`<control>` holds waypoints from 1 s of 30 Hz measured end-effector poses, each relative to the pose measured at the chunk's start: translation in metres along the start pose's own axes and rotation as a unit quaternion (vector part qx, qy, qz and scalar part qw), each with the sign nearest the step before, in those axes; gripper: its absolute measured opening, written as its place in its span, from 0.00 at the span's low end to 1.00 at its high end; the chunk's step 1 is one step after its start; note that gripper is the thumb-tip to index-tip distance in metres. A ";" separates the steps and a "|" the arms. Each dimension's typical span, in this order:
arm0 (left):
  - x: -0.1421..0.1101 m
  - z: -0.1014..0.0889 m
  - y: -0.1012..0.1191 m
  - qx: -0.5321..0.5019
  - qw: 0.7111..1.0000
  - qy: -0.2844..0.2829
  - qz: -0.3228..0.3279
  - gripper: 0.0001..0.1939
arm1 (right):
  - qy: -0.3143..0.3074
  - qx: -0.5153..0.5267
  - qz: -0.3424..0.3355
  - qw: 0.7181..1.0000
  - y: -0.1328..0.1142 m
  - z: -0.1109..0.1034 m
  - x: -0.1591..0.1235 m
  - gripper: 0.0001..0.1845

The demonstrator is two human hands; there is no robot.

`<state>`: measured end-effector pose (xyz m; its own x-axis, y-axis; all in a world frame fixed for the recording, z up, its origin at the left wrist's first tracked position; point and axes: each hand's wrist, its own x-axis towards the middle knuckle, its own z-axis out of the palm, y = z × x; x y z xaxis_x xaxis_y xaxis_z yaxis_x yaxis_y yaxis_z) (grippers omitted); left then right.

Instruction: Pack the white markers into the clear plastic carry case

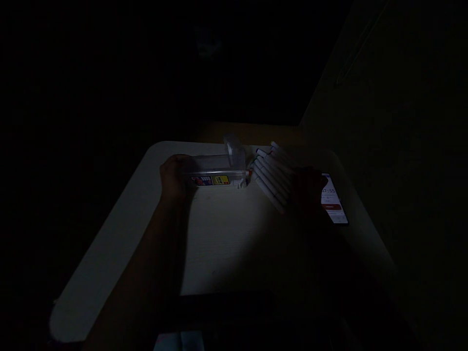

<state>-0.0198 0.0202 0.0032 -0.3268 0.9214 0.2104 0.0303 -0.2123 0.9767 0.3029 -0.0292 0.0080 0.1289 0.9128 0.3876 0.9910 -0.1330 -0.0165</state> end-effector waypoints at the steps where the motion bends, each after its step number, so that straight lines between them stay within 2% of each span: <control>1: 0.001 0.001 -0.001 -0.001 1.000 0.012 0.005 0.09 | -0.002 -0.005 0.001 1.000 0.000 0.000 0.000 0.23; 4: 0.002 0.003 -0.003 0.004 0.999 0.045 0.026 0.08 | -0.010 -0.010 0.005 1.000 -0.001 -0.003 0.001 0.23; 10: 0.001 0.004 -0.002 0.011 0.998 0.050 0.033 0.09 | -0.051 0.013 0.019 0.998 -0.004 -0.011 0.002 0.23; 15: -0.001 0.006 0.001 -0.002 0.999 0.041 0.025 0.10 | -0.018 0.040 -0.002 0.999 -0.005 -0.015 0.001 0.21; 17: -0.001 0.007 0.002 -0.007 0.999 0.038 0.023 0.09 | -0.012 0.056 -0.044 0.997 -0.009 -0.021 -0.002 0.21; 19: -0.001 0.008 0.004 -0.015 0.999 0.031 0.017 0.09 | -0.019 0.091 -0.121 0.988 -0.017 -0.028 -0.006 0.20; 22: -0.003 0.011 0.005 -0.033 0.999 0.022 0.010 0.09 | -0.049 0.151 -0.240 0.958 -0.034 -0.033 -0.013 0.20; 24: -0.004 0.013 0.005 -0.041 0.999 0.020 0.012 0.10 | -0.063 0.179 -0.292 0.938 -0.045 -0.029 -0.017 0.20; 27: -0.004 0.014 0.005 -0.044 0.999 0.014 0.019 0.10 | -0.051 0.186 -0.334 0.923 -0.056 -0.017 -0.020 0.21; 30: -0.004 0.015 0.006 -0.044 0.999 0.006 0.024 0.10 | -0.052 0.181 -0.345 0.919 -0.058 -0.007 -0.021 0.22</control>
<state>-0.0043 0.0201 0.0083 -0.3391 0.9054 0.2555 -0.0363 -0.2840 0.9581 0.2421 -0.0435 0.0075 -0.5518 0.7654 0.3314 0.7822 0.6128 -0.1129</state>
